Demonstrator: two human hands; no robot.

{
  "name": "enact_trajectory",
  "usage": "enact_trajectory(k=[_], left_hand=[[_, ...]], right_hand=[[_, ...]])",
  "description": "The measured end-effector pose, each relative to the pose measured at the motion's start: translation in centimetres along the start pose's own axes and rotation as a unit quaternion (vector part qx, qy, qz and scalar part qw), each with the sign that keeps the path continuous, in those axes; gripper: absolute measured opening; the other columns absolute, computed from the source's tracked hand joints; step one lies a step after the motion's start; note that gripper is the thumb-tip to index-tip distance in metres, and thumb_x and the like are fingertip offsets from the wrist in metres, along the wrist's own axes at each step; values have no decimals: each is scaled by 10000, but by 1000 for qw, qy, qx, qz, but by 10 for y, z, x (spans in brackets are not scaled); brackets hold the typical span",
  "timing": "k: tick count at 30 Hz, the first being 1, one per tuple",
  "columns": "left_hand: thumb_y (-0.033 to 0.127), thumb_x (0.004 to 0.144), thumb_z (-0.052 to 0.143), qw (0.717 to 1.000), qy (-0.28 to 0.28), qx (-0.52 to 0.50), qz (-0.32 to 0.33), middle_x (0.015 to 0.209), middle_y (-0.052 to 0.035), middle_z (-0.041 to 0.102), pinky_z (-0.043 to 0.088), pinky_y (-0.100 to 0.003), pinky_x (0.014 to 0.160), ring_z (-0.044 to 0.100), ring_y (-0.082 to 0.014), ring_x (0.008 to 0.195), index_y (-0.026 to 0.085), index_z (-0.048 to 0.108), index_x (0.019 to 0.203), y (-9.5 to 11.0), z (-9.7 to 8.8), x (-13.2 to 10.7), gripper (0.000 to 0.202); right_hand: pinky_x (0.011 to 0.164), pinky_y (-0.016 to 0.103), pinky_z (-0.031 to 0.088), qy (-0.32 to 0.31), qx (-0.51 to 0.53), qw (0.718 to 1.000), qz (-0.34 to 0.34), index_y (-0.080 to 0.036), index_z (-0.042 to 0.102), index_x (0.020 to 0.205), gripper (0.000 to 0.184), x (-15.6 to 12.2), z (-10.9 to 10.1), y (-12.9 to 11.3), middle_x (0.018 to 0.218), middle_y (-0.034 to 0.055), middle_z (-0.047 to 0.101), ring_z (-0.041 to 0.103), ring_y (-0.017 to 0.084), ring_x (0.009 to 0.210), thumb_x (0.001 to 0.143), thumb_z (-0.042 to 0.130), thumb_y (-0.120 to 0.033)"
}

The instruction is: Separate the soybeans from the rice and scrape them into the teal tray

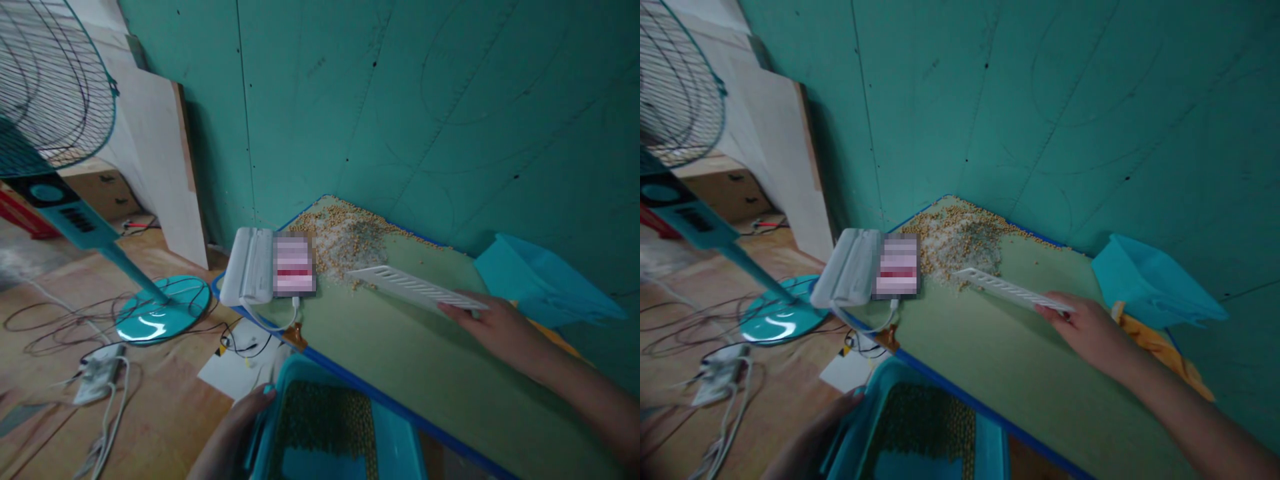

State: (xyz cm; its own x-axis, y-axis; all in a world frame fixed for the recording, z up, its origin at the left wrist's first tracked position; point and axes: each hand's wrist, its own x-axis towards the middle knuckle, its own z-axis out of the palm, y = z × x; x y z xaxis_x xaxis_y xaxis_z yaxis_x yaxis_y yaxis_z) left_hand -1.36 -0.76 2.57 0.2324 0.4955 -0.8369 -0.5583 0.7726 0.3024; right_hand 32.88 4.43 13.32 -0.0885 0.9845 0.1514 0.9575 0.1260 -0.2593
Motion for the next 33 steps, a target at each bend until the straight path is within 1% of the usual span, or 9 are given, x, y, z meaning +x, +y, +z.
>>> enact_trajectory(k=[2, 5, 8, 11, 14, 17, 22, 28, 33], left_hand=[[285, 662, 675, 1000, -14, 22, 6, 692, -32, 763, 557, -403, 643, 695, -297, 722, 177, 662, 975, 2, 4, -4, 331], [285, 695, 643, 999, -22, 27, 25, 702, -29, 765, 561, -378, 602, 697, -281, 697, 176, 657, 992, 3, 9, -8, 317], [317, 702, 632, 998, -42, 30, 25, 755, -42, 769, 562, -389, 602, 695, -293, 726, 173, 658, 992, 1, 9, -8, 325], [312, 716, 613, 998, -48, 27, 21, 742, -42, 769, 560, -408, 615, 697, -298, 710, 176, 658, 995, 0, 8, -6, 313], [314, 706, 625, 999, -44, 24, 17, 715, -43, 767, 559, -412, 585, 698, -300, 674, 170, 650, 1006, 0, 9, -7, 334], [322, 695, 638, 998, -60, 26, 8, 721, -44, 767, 556, -422, 590, 696, -307, 680, 168, 639, 1026, 2, 10, -9, 366], [307, 711, 625, 996, -85, 11, 11, 747, -49, 768, 551, -393, 621, 695, -299, 718, 152, 642, 1025, 3, 12, -10, 351], [226, 718, 623, 998, -44, 18, 30, 678, -22, 765, 554, -336, 612, 699, -255, 687, 148, 675, 935, 1, 14, -10, 236], [263, 691, 645, 998, -45, 32, 27, 666, -33, 764, 560, -360, 577, 699, -282, 688, 162, 680, 952, 1, 15, -10, 282]], right_hand=[[730, 327, 511, -7, 6, 1000, -10, -171, 674, 852, 343, 0, -1, -1, 869, 77, 706, 650, 239, 817, 810, 423, -401], [728, 332, 511, -14, 13, 1000, -13, -171, 673, 836, 324, -1, -4, -3, 850, 76, 705, 650, 230, 786, 812, 435, -388], [709, 336, 517, 1, 11, 1000, -12, -176, 675, 836, 316, 1, -5, -1, 851, 74, 705, 650, 233, 777, 808, 443, -389], [746, 339, 506, 12, -3, 1000, -18, -167, 674, 865, 309, 4, -3, 5, 896, 81, 699, 641, 235, 826, 811, 447, -370], [766, 326, 494, -9, -8, 999, -30, -168, 670, 879, 297, 6, 0, 9, 904, 78, 693, 636, 221, 842, 830, 434, -342], [764, 306, 489, -28, 6, 999, -46, -161, 663, 886, 297, 4, 3, 8, 889, 77, 689, 631, 202, 837, 846, 421, -328], [768, 317, 489, -30, 17, 998, -57, -155, 664, 881, 299, -5, 4, 3, 890, 82, 689, 629, 201, 841, 847, 422, -327], [781, 336, 496, -52, 20, 996, -66, -189, 663, 900, 284, -19, 4, -4, 922, 70, 692, 634, 202, 865, 847, 416, -318], [763, 331, 512, -31, 22, 997, -74, -229, 669, 901, 265, -31, 5, -5, 910, 50, 697, 645, 201, 841, 837, 432, -328]])
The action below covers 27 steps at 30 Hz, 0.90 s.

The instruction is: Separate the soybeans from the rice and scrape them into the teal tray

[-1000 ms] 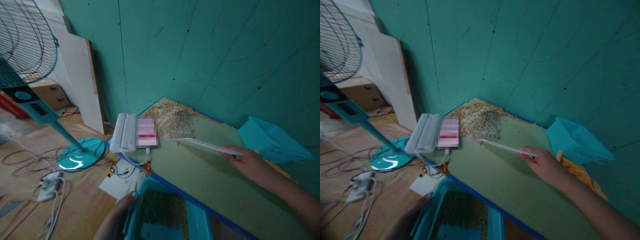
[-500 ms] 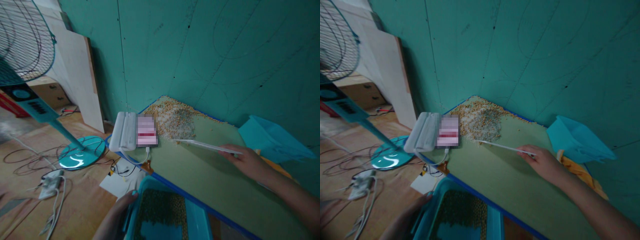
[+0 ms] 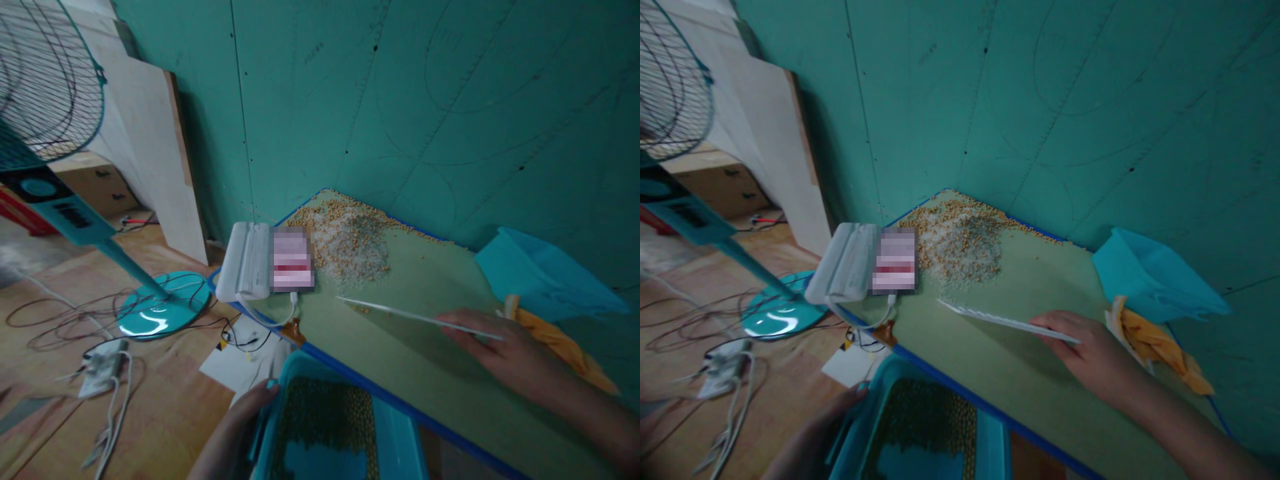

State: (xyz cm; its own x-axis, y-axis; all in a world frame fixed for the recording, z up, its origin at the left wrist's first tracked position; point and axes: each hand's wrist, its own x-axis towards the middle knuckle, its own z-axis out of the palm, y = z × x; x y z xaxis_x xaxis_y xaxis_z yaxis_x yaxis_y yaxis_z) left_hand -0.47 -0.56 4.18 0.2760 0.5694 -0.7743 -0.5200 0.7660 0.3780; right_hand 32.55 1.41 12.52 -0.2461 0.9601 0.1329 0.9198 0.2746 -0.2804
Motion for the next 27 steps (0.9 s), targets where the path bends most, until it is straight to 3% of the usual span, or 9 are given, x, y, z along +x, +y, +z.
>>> enact_trajectory(k=[8, 13, 17, 21, 24, 27], left_hand=[[311, 681, 644, 1000, 7, 0, -11, 802, -54, 768, 550, -436, 640, 693, -320, 746, 180, 611, 1076, -6, -6, 5, 417], [322, 660, 663, 1000, -2, 8, -20, 743, -52, 766, 547, -424, 626, 692, -318, 726, 176, 662, 972, -9, 2, 5, 344], [277, 669, 655, 999, 3, 21, -24, 700, -34, 763, 545, -373, 599, 692, -287, 699, 187, 686, 896, -11, 7, 6, 247], [270, 668, 659, 999, 0, 20, -34, 678, -23, 761, 541, -406, 615, 690, -301, 711, 191, 674, 927, -14, 9, 7, 270], [260, 680, 651, 999, -17, 12, -36, 672, -24, 761, 541, -399, 620, 688, -302, 742, 183, 675, 925, -13, 11, 6, 257], [265, 714, 618, 998, -53, 8, -38, 710, -36, 765, 537, -387, 642, 686, -297, 777, 179, 671, 955, -13, 12, 4, 261]], right_hand=[[668, 306, 549, 42, -11, 999, 19, -237, 694, 813, 279, -16, -6, 4, 791, 47, 715, 670, 217, 724, 817, 439, -348], [686, 318, 555, 17, -30, 999, 5, -264, 693, 864, 257, -30, -9, 7, 859, 39, 716, 670, 217, 781, 796, 448, -302], [698, 328, 559, 24, -57, 998, -20, -282, 695, 873, 288, -33, -9, -6, 866, 27, 716, 674, 212, 773, 781, 424, -245], [661, 324, 572, 26, -74, 995, -57, -325, 679, 890, 321, -46, -2, -18, 837, -1, 718, 680, 212, 707, 735, 427, -203], [664, 341, 571, 9, -76, 996, -50, -427, 598, 1015, 413, -64, 4, -21, 919, -46, 701, 671, 226, 781, 686, 472, -212], [626, 322, 577, -19, -59, 993, -98, -549, 345, 1232, 667, -73, 4, -26, 946, -104, 685, 669, 216, 788, 663, 482, -230]])
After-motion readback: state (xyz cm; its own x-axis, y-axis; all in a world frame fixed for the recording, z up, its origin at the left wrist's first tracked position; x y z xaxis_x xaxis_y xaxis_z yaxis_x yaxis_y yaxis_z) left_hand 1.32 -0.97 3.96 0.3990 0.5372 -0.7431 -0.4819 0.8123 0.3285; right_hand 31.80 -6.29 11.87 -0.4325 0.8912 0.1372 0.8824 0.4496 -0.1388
